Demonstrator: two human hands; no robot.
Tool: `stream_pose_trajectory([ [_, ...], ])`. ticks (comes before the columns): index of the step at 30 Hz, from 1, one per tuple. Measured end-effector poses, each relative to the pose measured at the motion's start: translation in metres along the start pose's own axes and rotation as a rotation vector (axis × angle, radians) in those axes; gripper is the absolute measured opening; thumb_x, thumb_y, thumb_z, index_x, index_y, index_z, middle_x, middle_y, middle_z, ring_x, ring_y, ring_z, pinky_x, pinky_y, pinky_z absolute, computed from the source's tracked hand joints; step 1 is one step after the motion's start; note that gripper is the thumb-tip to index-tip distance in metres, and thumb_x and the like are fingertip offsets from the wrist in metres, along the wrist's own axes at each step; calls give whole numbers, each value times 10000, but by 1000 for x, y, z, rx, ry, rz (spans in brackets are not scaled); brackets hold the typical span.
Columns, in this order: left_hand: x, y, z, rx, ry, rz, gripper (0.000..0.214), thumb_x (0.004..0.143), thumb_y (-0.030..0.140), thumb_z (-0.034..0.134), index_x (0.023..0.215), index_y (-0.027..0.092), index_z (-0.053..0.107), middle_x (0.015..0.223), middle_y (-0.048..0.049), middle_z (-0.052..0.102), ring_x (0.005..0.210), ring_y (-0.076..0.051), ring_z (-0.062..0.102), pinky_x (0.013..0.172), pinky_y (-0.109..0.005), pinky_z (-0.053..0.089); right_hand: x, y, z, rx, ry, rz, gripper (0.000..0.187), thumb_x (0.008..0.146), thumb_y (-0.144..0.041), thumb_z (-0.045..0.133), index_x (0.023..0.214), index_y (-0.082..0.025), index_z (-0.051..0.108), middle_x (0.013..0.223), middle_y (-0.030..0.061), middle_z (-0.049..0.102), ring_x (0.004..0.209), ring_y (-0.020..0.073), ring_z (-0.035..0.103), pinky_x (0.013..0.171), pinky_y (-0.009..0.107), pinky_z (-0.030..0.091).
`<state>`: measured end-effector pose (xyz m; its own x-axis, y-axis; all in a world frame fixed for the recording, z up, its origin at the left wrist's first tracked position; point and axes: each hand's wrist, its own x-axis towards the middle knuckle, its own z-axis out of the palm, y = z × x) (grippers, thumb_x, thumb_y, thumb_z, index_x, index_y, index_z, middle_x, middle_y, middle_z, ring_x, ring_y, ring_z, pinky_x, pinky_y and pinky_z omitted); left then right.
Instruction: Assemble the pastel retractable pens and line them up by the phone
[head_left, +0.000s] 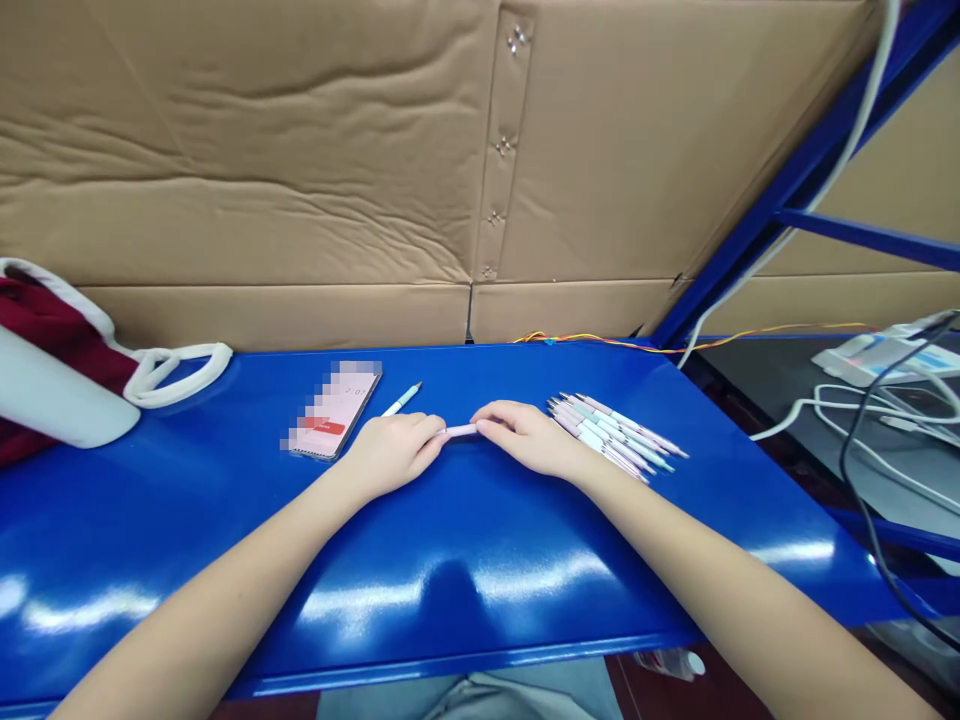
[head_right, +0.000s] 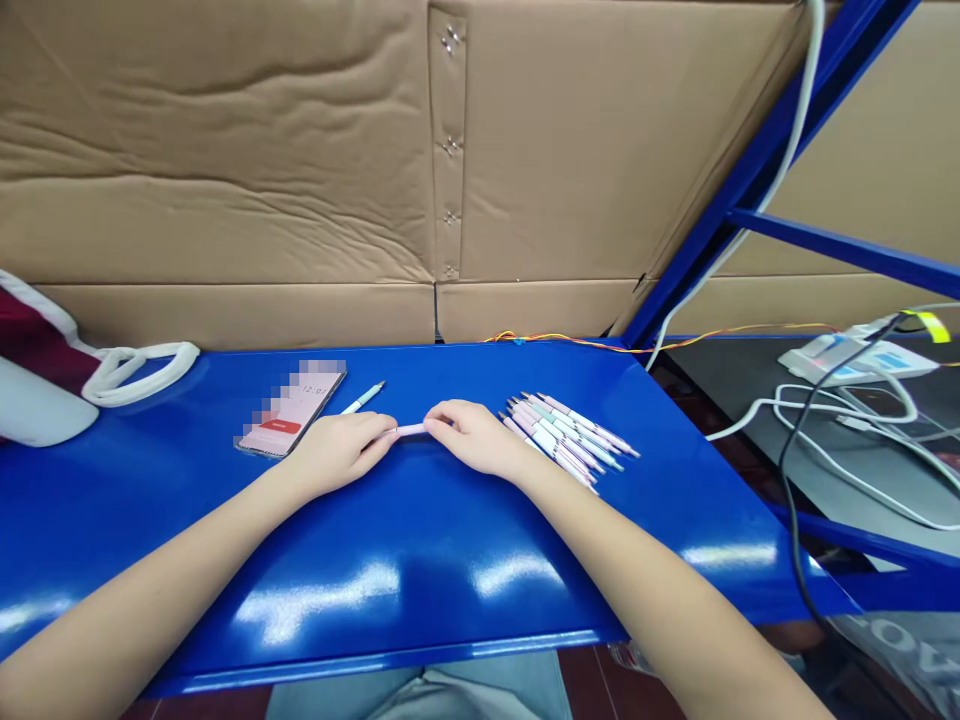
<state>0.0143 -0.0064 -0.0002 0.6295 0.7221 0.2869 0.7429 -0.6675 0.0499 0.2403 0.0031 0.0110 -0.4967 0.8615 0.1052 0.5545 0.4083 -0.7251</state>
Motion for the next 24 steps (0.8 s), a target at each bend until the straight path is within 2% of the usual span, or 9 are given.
stream_pose_trajectory([
  [3, 0, 1, 0, -3, 4, 4, 298, 959, 336, 341, 930, 210, 609, 804, -13, 668, 741, -151, 638, 633, -244, 459, 1, 1, 1, -19, -29, 41, 233, 879, -294, 467, 766, -179, 635, 756, 14, 627, 733, 148, 559, 682, 263, 399],
  [7, 0, 0, 0, 3, -11, -6, 292, 957, 331, 345, 933, 210, 610, 799, -8, 674, 730, -154, 643, 623, -249, 459, 1, 8, 1, 90, 45, 49, 117, 819, -286, 543, 848, -190, 603, 753, -8, 602, 689, 131, 542, 632, 240, 405],
  [10, 0, -1, 0, -1, -27, -6, 286, 955, 323, 347, 935, 212, 610, 806, -5, 678, 734, -160, 646, 626, -255, 459, 1, 12, 0, 93, 91, 45, 86, 788, -257, 560, 839, -190, 575, 736, -18, 576, 659, 122, 524, 619, 238, 407],
  [17, 0, -3, 0, -12, -4, 2, 288, 948, 334, 363, 923, 210, 622, 816, -13, 672, 747, -149, 637, 632, -235, 466, 2, 15, -5, 53, 66, 52, 123, 792, -273, 532, 836, -185, 605, 700, -15, 570, 632, 126, 507, 594, 241, 397],
  [24, -1, -5, 1, -15, 11, -4, 279, 946, 342, 372, 927, 215, 619, 846, -10, 676, 768, -156, 639, 644, -247, 471, 3, 18, -11, 64, 109, 83, 140, 776, -284, 530, 843, -186, 603, 710, -10, 573, 616, 124, 508, 590, 246, 403],
])
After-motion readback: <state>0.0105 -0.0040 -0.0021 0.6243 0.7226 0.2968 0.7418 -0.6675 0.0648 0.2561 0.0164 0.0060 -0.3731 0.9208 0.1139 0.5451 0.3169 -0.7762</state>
